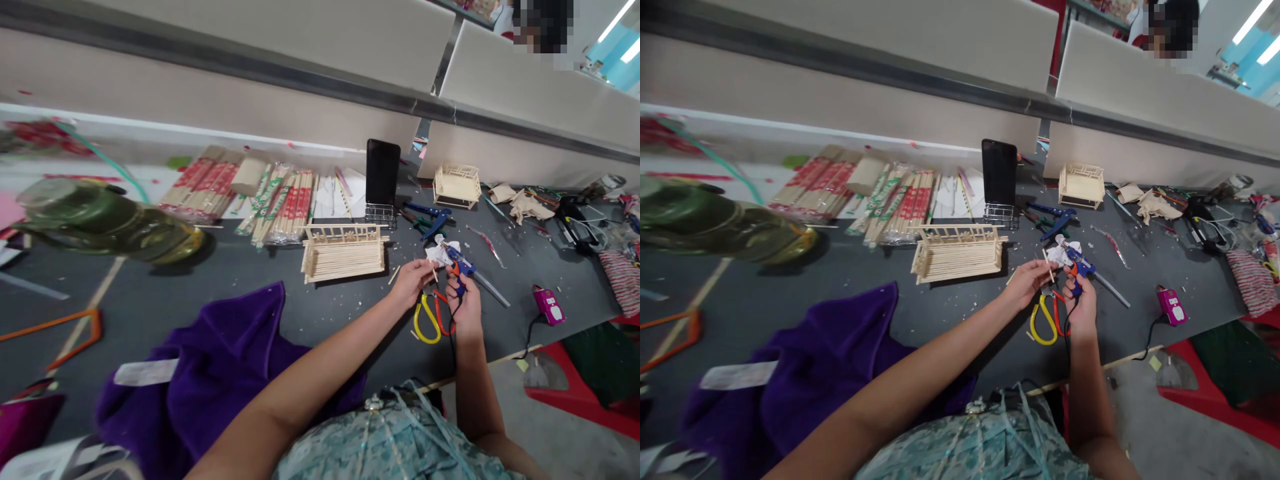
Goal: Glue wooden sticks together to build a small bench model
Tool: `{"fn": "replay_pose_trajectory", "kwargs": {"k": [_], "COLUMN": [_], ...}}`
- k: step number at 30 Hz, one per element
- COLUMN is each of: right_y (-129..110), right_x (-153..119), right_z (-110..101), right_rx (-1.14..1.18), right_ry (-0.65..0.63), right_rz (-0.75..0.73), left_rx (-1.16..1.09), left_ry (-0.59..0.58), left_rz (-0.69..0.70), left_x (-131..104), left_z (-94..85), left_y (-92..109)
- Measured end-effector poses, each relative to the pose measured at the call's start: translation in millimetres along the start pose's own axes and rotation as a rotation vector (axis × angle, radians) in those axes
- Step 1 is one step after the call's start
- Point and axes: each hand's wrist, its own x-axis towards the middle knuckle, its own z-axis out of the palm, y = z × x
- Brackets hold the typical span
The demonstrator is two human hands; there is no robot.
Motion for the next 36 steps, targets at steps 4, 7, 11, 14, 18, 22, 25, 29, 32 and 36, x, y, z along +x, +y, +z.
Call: {"fn": "replay_pose_trajectory", "kwargs": {"k": [4, 7, 11, 14, 18, 22, 25, 29, 32, 36], "right_y": [-5.2, -13.5, -24.6, -30.3, -36.6, -39.9, -37.1, -27.8, -20.5, -13.4], "right_x": [-1.0, -2.2, -8.3, -17.4, -36.2, -60.7, -78.0, -94.0, -99.9, -102.7], "right_z": [-1.0, 0.2, 5.1, 7.3, 7.4, 15.0, 27.8, 45.8, 55.3, 65.4], "right_rx": [0.025, -0.025, -0.14, -0.234, -0.336, -0.496, -0.602, -0.693, -0.732, -0.831], "right_ry": [0.042, 0.076, 0.123, 0.136, -0.019, -0.186, -0.26, -0.338, -0.382, -0.443], "right_rz": [-0.048, -0.136, -0.288, -0.424, -0.463, -0.418, -0.437, -0.479, -0.486, -0.476], "left_rx": [0.019, 0.037, 0.074, 0.114, 0.173, 0.174, 0.157, 0.096, 0.071, 0.07], "left_ry": [0.028, 0.04, 0.036, 0.035, 0.023, -0.013, 0.013, 0.081, 0.105, 0.129], "left_rz": [0.011, 0.014, 0.023, 0.046, 0.074, 0.119, 0.167, 0.208, 0.221, 0.248], "left_x": [3.6, 4.3, -0.1, -12.7, -43.3, -78.0, -99.2, -118.2, -126.1, -132.0], "left_z": [-3.9, -2.9, 4.0, 7.8, 2.6, -11.7, -23.1, -37.7, -49.3, -62.8], "left_y": [1.0, 4.0, 7.6, 11.5, 27.7, 56.6, 76.2, 89.3, 91.9, 94.8]}}
